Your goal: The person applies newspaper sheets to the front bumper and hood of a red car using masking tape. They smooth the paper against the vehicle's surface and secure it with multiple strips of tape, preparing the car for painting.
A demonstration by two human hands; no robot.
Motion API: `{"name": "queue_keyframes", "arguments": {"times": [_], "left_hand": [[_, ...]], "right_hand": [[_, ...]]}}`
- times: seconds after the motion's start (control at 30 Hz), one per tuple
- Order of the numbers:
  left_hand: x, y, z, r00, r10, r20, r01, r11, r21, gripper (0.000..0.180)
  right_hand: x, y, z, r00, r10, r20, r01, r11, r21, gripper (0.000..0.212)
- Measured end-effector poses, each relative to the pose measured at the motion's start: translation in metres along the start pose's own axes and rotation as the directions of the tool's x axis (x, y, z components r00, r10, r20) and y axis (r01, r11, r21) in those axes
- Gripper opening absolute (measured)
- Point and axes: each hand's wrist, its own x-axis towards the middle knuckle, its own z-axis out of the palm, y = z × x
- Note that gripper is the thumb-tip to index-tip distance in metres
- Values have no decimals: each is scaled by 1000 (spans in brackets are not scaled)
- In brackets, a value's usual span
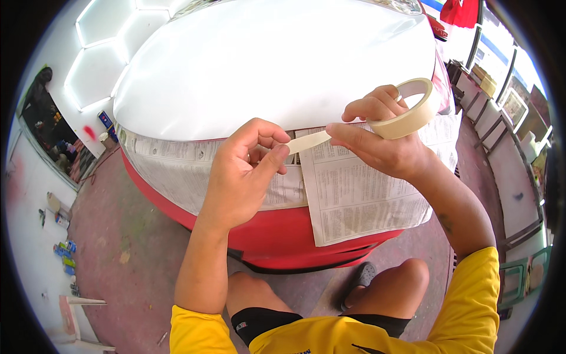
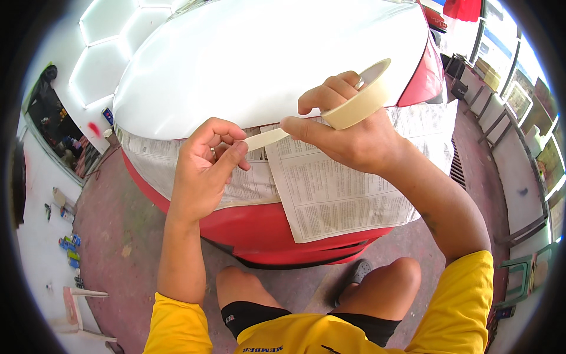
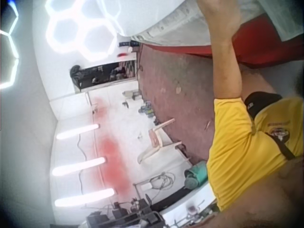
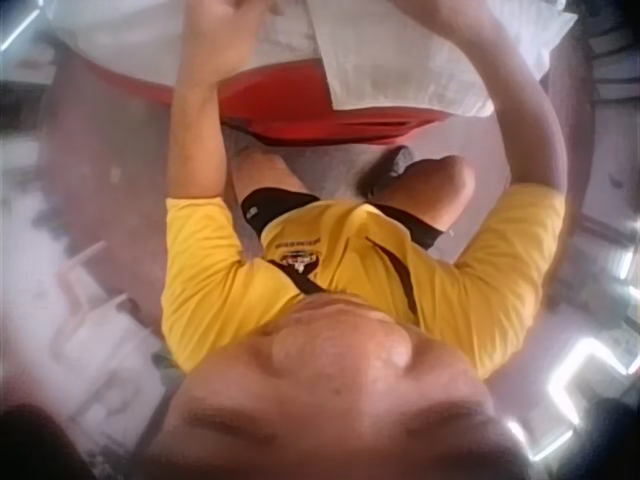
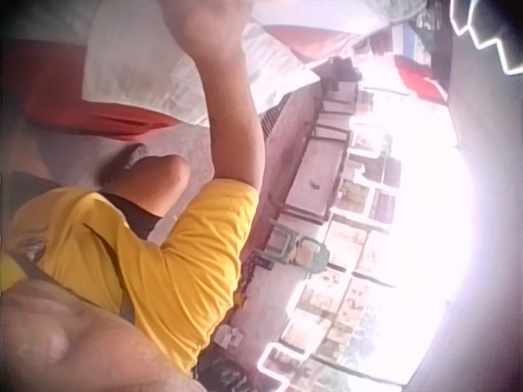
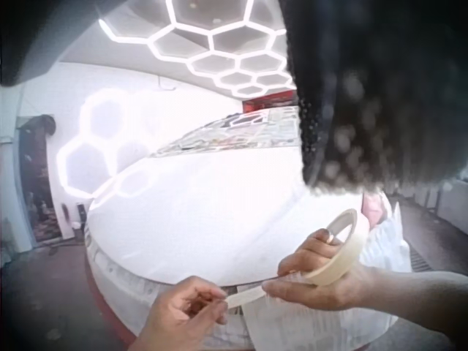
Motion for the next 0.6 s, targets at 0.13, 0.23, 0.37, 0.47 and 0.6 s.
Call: {"name": "queue_keyframes", "arguments": {"times": [0.13,0.23,0.37,0.47,0.6], "left_hand": [[2,3,-2,999,2,34,-1,1000,-22,12],[3,0,-4,1000,8,28,-6,997,-71,10],[6,1,-5,998,-21,51,27,992,-125,10],[8,-3,-3,999,25,44,-20,994,-111,10],[6,1,-7,996,23,84,-24,1000,18,13]], "right_hand": [[2,3,-1,1000,-25,15,25,1000,10,23],[3,3,3,1000,-22,-3,22,1000,15,22],[4,6,2,999,-34,11,33,999,13,22],[3,8,1,1000,-25,11,24,999,37,22],[0,9,0,1000,-25,16,24,999,47,23]]}}
